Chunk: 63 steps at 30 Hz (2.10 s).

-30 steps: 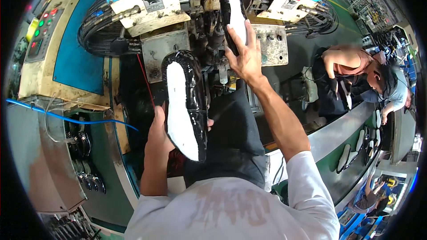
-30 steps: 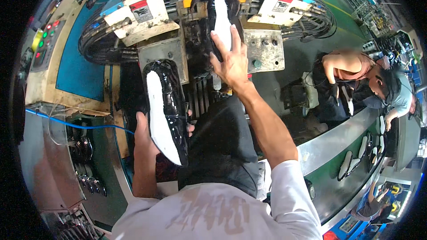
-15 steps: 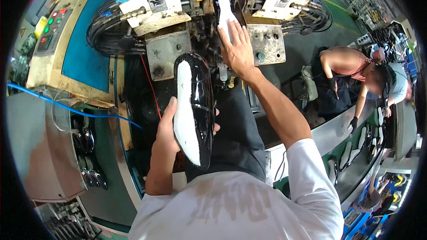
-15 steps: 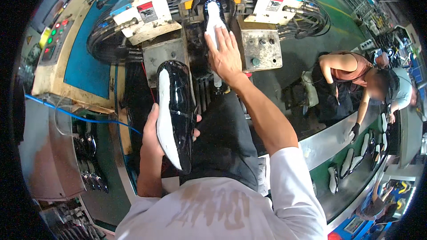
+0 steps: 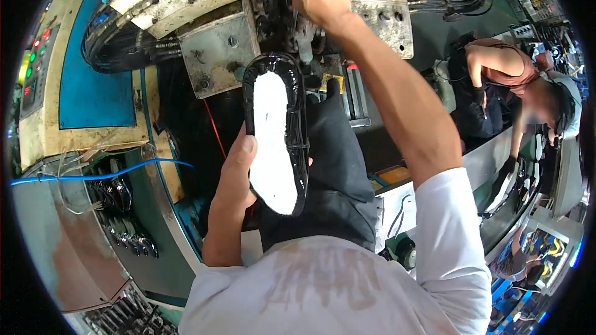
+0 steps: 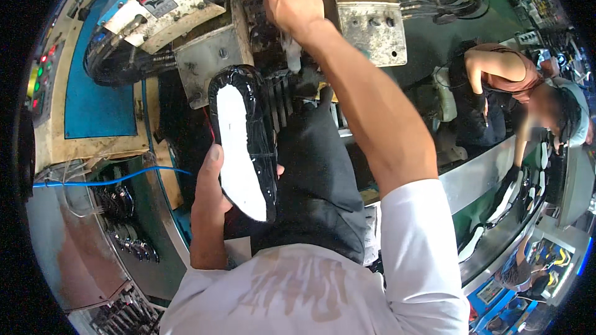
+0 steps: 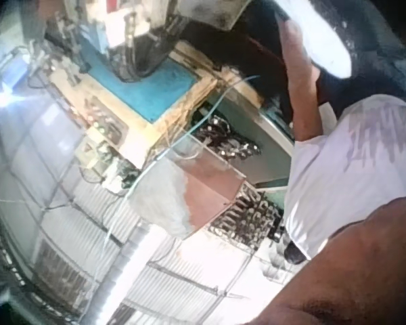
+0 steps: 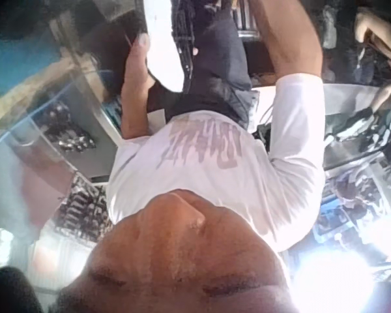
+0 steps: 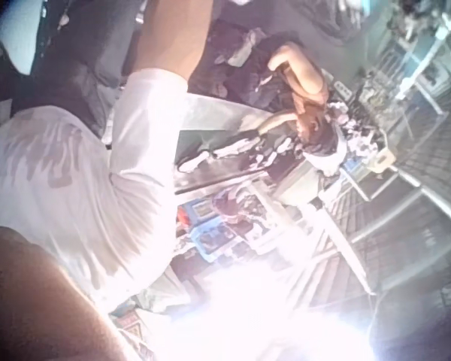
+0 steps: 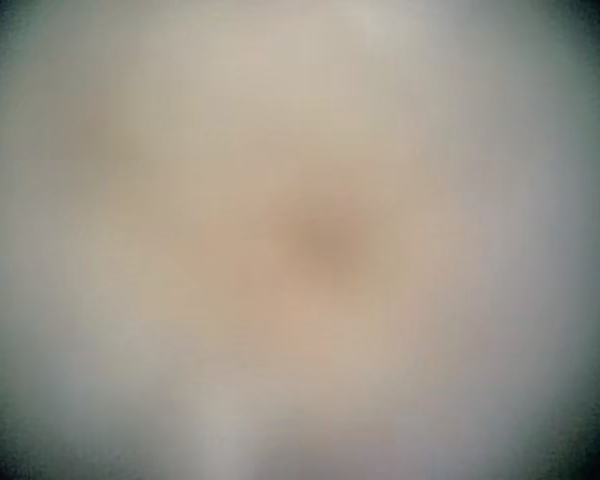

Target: The person repeatedly picks up black shoe uppers and white insoles from a metal table. They place the insole into the upper and press the edges together by hand to secure the fit. The person then places the assembled shoe onto a nearby conveyor belt. This process is repeated for multiple pairs of shoes throughout the video.

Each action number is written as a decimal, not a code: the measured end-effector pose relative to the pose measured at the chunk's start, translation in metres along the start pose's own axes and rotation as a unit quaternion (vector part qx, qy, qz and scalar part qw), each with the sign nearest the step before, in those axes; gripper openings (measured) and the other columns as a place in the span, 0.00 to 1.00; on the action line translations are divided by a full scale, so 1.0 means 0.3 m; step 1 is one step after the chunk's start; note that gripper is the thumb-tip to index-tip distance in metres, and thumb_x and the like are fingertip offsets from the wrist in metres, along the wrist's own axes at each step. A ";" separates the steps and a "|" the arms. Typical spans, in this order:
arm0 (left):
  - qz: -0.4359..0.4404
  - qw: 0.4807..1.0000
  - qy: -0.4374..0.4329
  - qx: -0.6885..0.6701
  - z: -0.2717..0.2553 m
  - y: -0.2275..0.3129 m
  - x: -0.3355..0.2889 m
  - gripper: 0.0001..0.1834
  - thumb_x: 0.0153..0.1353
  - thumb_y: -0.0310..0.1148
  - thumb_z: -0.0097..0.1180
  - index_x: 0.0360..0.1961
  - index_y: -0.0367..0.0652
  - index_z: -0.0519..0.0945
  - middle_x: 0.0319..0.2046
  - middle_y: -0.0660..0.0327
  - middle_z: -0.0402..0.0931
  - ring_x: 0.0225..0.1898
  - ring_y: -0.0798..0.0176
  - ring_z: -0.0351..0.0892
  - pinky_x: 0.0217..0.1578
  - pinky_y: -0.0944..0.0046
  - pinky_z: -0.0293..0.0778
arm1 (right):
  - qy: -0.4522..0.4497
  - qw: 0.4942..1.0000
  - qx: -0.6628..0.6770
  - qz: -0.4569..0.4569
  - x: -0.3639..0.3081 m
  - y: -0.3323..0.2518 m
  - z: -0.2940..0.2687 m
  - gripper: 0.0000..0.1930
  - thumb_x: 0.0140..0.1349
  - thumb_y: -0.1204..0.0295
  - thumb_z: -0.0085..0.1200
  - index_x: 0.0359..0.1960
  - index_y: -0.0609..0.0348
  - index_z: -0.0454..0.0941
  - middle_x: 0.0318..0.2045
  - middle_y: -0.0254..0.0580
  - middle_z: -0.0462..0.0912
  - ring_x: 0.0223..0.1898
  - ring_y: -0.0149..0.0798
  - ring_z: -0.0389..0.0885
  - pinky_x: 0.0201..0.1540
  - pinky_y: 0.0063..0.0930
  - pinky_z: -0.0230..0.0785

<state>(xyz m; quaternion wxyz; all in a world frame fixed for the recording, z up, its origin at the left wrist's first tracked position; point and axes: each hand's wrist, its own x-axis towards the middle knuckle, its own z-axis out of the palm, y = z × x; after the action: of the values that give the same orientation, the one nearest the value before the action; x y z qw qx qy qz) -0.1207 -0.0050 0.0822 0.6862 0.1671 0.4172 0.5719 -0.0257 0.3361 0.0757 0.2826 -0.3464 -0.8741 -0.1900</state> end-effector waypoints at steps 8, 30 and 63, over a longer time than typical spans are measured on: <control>-0.033 0.998 -0.023 -0.038 0.019 0.010 0.088 0.54 0.71 0.63 0.60 0.82 0.36 0.54 0.65 0.40 0.74 0.56 0.40 0.87 0.55 0.37 0.88 | -0.014 0.998 0.057 -0.010 0.079 0.028 0.065 0.28 0.76 0.62 0.52 0.76 0.50 0.71 0.77 0.60 0.67 0.79 0.61 0.63 0.82 0.52 0.52; 0.204 0.921 -0.047 0.329 0.123 -0.246 -0.108 0.53 0.66 0.34 0.60 0.87 0.38 0.46 0.83 0.47 0.53 0.83 0.52 0.53 0.81 0.53 0.49 | -0.032 0.093 0.890 0.444 -0.775 -0.380 -0.412 0.46 0.76 0.29 0.38 0.71 0.60 0.75 0.61 0.55 0.85 0.60 0.51 0.87 0.66 0.49 0.81; 0.107 0.801 0.189 0.558 -0.938 -0.335 -0.235 0.26 0.77 0.30 0.56 0.73 0.33 0.76 0.62 0.46 0.82 0.61 0.55 0.83 0.63 0.58 0.76 | -0.128 0.790 0.263 0.539 -1.604 0.198 -0.875 0.19 0.79 0.65 0.56 0.62 0.66 0.84 0.52 0.48 0.92 0.54 0.40 0.90 0.59 0.34 0.79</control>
<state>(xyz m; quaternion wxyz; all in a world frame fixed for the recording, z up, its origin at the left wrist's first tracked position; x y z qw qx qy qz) -0.2706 -0.1691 -0.1298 0.3168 0.4531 0.7650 0.3303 0.4008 -0.0014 -0.0158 0.3050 -0.6950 -0.5896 0.2762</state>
